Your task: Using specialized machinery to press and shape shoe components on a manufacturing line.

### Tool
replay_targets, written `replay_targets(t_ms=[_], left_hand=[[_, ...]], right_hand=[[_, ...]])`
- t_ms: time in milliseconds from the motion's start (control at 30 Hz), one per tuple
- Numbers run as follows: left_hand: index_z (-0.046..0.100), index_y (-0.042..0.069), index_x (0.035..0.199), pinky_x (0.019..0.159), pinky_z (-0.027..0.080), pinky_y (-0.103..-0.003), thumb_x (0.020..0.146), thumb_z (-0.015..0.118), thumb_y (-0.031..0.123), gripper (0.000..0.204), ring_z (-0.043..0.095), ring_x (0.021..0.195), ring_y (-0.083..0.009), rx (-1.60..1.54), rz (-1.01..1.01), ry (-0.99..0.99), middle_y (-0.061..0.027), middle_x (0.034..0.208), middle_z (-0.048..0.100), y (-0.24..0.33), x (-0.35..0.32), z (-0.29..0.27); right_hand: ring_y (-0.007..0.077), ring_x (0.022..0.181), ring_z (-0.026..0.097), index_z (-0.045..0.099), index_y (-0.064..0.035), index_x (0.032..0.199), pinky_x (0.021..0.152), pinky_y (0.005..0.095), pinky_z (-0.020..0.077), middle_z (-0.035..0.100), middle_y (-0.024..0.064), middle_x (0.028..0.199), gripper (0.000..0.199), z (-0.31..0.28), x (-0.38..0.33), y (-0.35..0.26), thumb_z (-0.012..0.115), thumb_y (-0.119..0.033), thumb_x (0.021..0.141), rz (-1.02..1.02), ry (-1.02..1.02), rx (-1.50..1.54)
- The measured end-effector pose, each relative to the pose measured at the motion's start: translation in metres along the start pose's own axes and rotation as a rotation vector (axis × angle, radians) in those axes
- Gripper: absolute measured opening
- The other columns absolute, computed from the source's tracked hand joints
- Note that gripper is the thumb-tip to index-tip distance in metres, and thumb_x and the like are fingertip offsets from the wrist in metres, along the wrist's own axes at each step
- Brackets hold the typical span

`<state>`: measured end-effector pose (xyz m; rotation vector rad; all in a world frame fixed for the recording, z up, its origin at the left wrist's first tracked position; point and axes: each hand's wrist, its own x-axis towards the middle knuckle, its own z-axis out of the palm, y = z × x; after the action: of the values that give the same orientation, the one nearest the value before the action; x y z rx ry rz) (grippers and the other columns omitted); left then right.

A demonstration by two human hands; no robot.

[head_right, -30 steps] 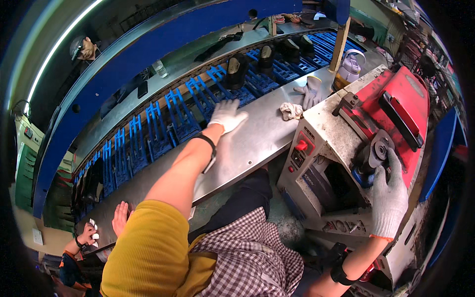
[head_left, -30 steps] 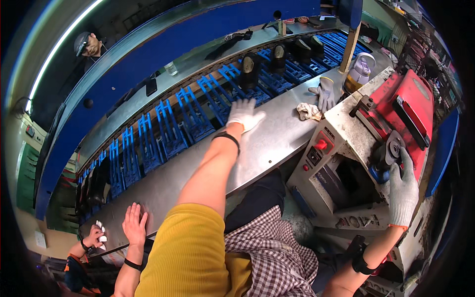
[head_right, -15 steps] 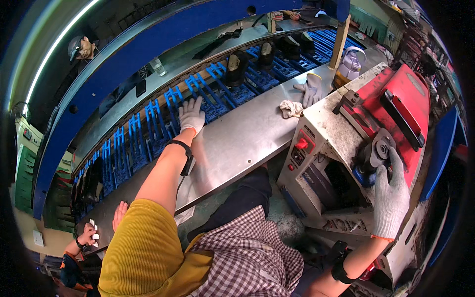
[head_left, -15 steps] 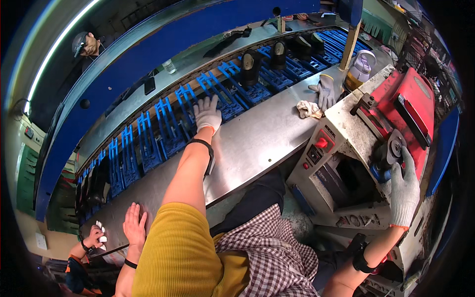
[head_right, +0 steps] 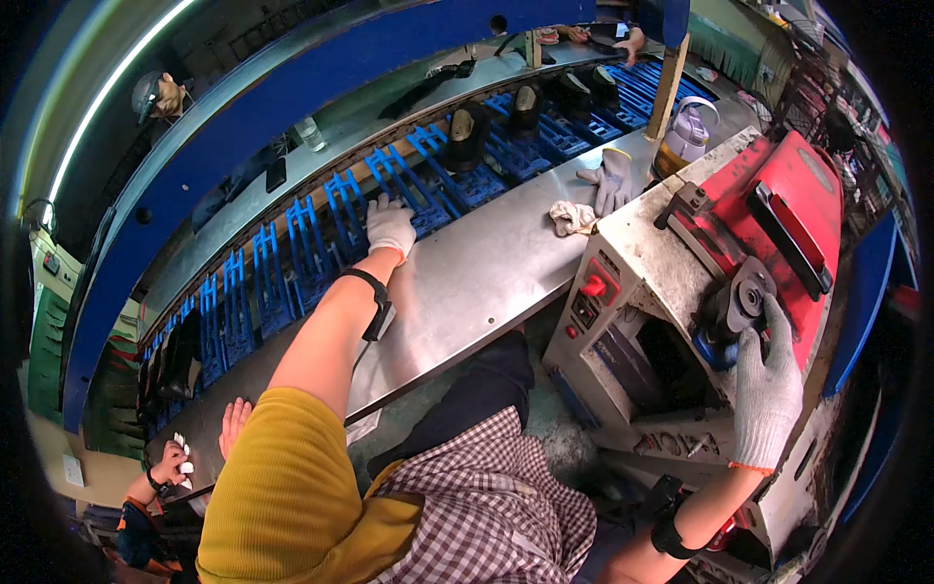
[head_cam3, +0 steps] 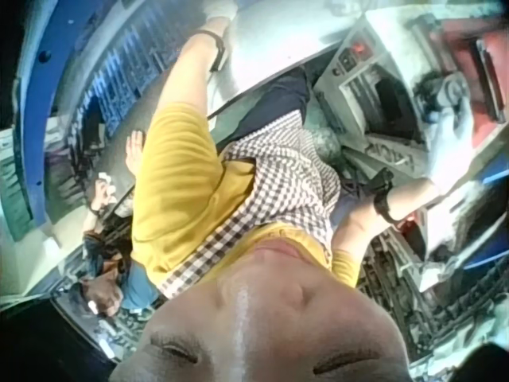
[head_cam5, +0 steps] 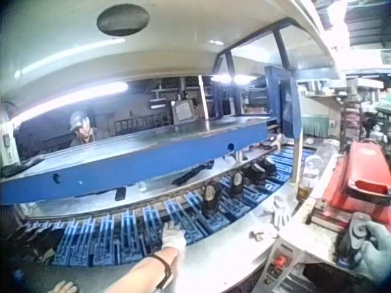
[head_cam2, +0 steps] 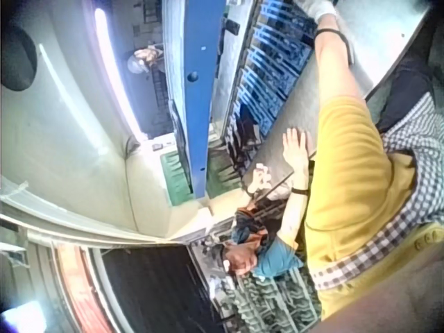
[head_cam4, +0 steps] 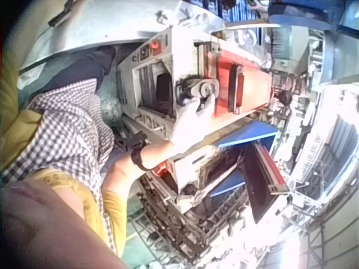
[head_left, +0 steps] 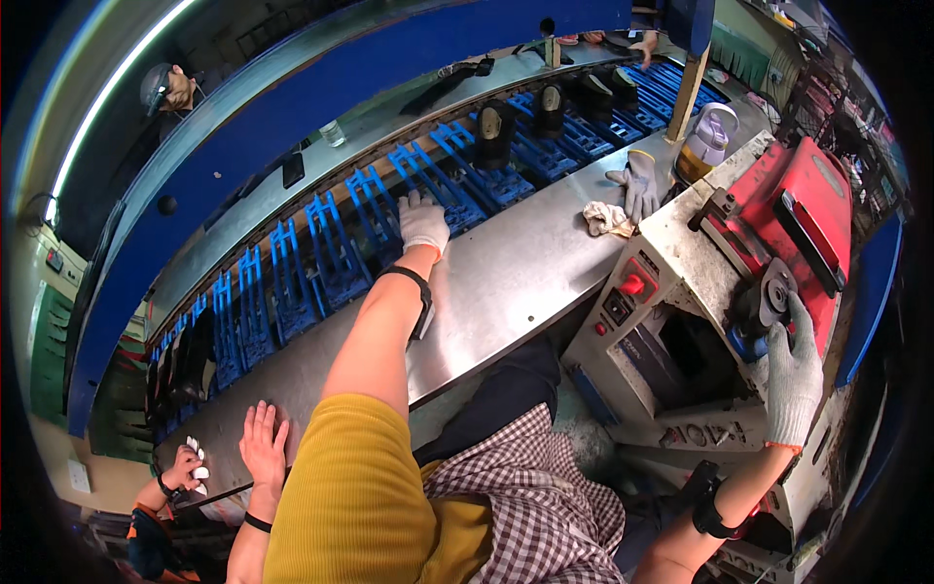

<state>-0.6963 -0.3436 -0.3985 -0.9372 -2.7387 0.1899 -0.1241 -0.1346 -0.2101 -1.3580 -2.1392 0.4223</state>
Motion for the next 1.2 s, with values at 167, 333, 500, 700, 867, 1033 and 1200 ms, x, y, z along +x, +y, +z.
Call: replay_targets(t_ms=[167,333,500,700,867,1033,1200], left_hand=[[0.077,0.015,0.135,0.129,0.022,-0.054,0.096,0.057,0.021,0.045,0.038,0.157,-0.0361,0.074,-0.219,-0.110,-0.0080,0.159,0.060,0.007,-0.007,-0.006],[0.072,0.028,0.144,0.132,0.018,-0.051,0.098,0.053,0.019,0.051,0.029,0.163,-0.0363,-0.120,-0.167,-0.075,-0.0084,0.165,0.053,-0.001,-0.012,0.004],[0.060,0.038,0.154,0.131,0.021,-0.052,0.100,0.050,0.017,0.059,0.034,0.159,-0.0380,-0.078,-0.066,-0.079,-0.0119,0.166,0.051,-0.004,-0.005,0.018],[0.060,0.036,0.154,0.130,0.024,-0.055,0.102,0.050,0.019,0.055,0.037,0.157,-0.0382,-0.048,-0.032,-0.007,-0.0134,0.163,0.053,-0.003,0.000,0.021],[0.069,0.025,0.144,0.129,0.023,-0.058,0.105,0.049,0.023,0.044,0.037,0.157,-0.0386,0.106,0.038,-0.048,-0.0136,0.162,0.054,-0.004,0.006,0.012],[0.060,0.007,0.153,0.132,0.019,-0.058,0.105,0.043,0.021,0.052,0.034,0.160,-0.0380,0.145,0.026,-0.026,-0.0140,0.167,0.050,0.004,0.009,0.018],[0.059,0.003,0.154,0.131,0.018,-0.060,0.107,0.039,0.022,0.054,0.032,0.161,-0.0390,0.258,-0.077,-0.158,-0.0118,0.171,0.045,0.006,0.007,0.017]], right_hand=[[0.0323,0.134,0.066,0.059,-0.0149,0.154,0.110,0.0396,0.0503,0.068,0.0190,0.144,0.049,0.000,0.000,0.002,0.062,-0.021,0.106,-0.006,-0.011,0.019],[0.0317,0.135,0.066,0.059,-0.0153,0.155,0.110,0.0391,0.0499,0.068,0.0184,0.146,0.049,0.001,0.000,0.003,0.062,-0.020,0.106,-0.028,-0.001,0.008],[0.0295,0.137,0.065,0.058,-0.0130,0.155,0.112,0.0382,0.0482,0.067,0.0185,0.147,0.050,0.000,0.000,0.001,0.062,-0.018,0.106,-0.040,-0.005,0.053],[0.0270,0.137,0.065,0.057,-0.0082,0.155,0.114,0.0371,0.0467,0.067,0.0186,0.147,0.050,0.001,0.002,0.001,0.060,-0.015,0.106,-0.077,0.000,0.026],[0.0248,0.136,0.064,0.057,-0.0063,0.155,0.114,0.0362,0.0462,0.067,0.0194,0.148,0.050,0.000,0.002,0.004,0.060,-0.014,0.106,-0.060,-0.021,0.083],[0.0198,0.129,0.065,0.057,-0.0059,0.155,0.110,0.0326,0.0472,0.069,0.0164,0.144,0.048,0.007,0.006,0.012,0.059,-0.014,0.107,0.054,-0.008,0.137],[0.0191,0.138,0.059,0.054,-0.0080,0.159,0.117,0.0325,0.0410,0.063,0.0135,0.153,0.049,0.013,0.014,0.027,0.057,-0.013,0.111,-0.064,-0.050,0.301]])
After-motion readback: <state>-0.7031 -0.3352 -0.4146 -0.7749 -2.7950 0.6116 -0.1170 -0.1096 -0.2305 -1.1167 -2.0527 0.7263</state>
